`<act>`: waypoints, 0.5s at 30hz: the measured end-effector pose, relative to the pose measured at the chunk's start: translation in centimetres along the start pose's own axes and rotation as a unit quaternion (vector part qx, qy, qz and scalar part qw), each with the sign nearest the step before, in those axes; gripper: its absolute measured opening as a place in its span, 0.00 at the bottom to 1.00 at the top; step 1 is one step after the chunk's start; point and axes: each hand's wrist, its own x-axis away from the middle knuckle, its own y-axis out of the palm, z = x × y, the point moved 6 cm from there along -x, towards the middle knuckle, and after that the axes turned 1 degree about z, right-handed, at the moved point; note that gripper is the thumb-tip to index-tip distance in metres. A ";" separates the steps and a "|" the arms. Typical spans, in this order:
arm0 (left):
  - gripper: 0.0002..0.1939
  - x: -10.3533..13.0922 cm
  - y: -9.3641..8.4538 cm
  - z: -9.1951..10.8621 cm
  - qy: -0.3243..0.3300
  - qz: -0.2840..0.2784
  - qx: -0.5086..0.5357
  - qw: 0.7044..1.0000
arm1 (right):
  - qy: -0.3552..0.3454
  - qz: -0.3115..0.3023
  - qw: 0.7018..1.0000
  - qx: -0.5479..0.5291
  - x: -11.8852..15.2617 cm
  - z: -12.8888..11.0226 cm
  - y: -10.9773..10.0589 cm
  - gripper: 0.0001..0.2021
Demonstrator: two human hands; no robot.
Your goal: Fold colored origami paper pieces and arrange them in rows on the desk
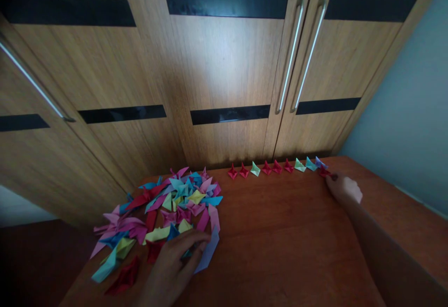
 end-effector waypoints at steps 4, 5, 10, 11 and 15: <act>0.11 0.1 0.1 -0.1 0.009 0.001 0.003 1.000 | -0.014 -0.001 1.000 0.000 -0.4 -0.5 0.2 0.23; 0.11 0.1 0.1 -0.2 0.012 0.000 0.002 1.000 | -0.016 0.002 1.000 0.002 -0.4 -0.5 0.2 0.23; 0.11 0.1 0.2 -0.3 0.007 -0.005 -0.006 1.000 | -0.009 -0.003 1.000 0.004 -0.9 -0.4 0.5 0.23; 0.11 0.1 0.2 -0.3 0.007 -0.005 -0.006 1.000 | -0.005 -0.006 1.000 0.003 -1.0 -0.4 0.5 0.23; 0.10 0.1 0.3 -0.1 0.018 -0.002 -0.004 1.000 | -0.001 -0.013 1.000 -0.005 -1.2 -0.4 0.5 0.23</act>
